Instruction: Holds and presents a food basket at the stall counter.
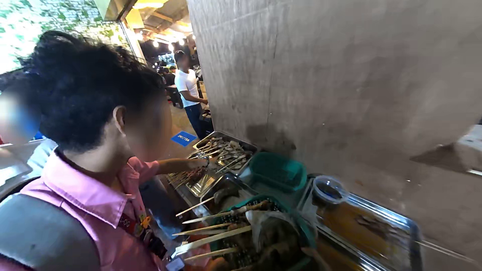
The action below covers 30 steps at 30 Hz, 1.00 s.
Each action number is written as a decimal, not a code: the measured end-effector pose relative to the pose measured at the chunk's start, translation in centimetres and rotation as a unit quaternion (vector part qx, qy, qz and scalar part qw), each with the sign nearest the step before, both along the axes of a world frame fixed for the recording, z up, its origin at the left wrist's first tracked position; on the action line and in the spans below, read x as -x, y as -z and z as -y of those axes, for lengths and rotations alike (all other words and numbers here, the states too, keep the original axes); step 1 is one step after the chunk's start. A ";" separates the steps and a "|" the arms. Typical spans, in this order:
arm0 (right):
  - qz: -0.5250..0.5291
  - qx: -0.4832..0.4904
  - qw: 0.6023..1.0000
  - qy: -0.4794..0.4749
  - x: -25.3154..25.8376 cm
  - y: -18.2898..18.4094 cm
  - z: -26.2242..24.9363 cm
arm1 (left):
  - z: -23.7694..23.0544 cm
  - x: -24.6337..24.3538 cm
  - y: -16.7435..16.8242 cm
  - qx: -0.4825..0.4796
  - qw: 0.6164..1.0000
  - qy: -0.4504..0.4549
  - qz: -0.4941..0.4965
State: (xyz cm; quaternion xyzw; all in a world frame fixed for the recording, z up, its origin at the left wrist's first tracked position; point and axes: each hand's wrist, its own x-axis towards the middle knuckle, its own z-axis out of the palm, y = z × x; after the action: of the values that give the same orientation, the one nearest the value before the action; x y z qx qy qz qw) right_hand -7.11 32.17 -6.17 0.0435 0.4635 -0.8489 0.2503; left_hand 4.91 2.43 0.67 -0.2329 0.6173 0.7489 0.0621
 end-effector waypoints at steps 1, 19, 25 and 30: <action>-0.004 0.005 1.000 0.004 -0.1 0.4 -0.1 | -0.3 -0.1 -0.9 0.002 1.000 -0.003 0.016; 0.057 -0.084 0.994 0.042 -3.0 -3.9 -0.2 | -1.8 -3.1 -1.4 0.007 1.000 0.014 0.001; 0.048 -0.017 0.998 0.027 -3.8 -3.2 0.1 | -1.3 -4.0 -0.4 0.008 1.000 0.004 -0.006; 0.047 -0.017 0.999 0.019 -4.5 -3.7 0.1 | -1.7 -4.7 -2.1 -0.015 1.000 -0.001 0.006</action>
State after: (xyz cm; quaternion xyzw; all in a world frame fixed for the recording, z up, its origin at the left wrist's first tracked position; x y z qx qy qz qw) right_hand -2.62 32.02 -2.51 0.0962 0.4643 -0.8429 0.2543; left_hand 9.59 4.18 2.80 -0.2370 0.6051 0.7570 0.0682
